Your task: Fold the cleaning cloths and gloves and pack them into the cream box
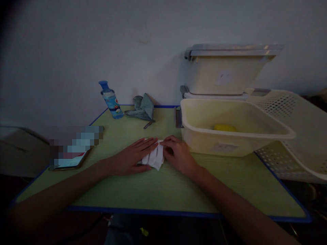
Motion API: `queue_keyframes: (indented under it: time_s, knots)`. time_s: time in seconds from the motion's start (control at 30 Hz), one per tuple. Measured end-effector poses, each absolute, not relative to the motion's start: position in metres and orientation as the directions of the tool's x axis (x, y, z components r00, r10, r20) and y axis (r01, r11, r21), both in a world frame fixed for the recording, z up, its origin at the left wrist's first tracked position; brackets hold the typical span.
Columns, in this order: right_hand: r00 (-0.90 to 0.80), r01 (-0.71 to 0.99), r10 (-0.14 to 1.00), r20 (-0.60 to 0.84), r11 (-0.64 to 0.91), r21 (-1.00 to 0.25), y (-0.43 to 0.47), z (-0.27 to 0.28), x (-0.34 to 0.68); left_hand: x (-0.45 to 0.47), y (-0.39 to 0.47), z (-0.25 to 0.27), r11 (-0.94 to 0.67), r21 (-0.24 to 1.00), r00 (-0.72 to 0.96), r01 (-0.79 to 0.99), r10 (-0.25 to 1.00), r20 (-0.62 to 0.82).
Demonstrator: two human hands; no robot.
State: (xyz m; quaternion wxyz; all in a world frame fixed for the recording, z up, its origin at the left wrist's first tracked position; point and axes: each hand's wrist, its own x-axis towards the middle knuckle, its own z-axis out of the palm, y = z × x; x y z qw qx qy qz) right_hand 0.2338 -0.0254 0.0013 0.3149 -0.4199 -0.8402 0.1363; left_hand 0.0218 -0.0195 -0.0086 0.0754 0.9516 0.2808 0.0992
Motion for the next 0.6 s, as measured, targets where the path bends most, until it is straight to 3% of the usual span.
queue_keyframes:
  time_s: [0.2,0.37,0.6]
  knots:
    - [-0.587,0.592,0.654,0.478,0.749,-0.298,-0.03,0.001,0.241,0.017,-0.017,-0.008,-0.842,0.229,0.844,0.488,0.523,0.123]
    - [-0.749,0.535,0.528,0.401,0.838,-0.105,-0.037,0.01,0.248,0.009,-0.014,-0.003,-0.862,0.264,0.878,0.433,0.47,0.093]
    - [-0.796,0.434,0.437,0.418,0.894,-0.108,-0.039,0.01,0.248,0.001,-0.011,-0.004,-0.859,0.244,0.872,0.45,0.482,0.09]
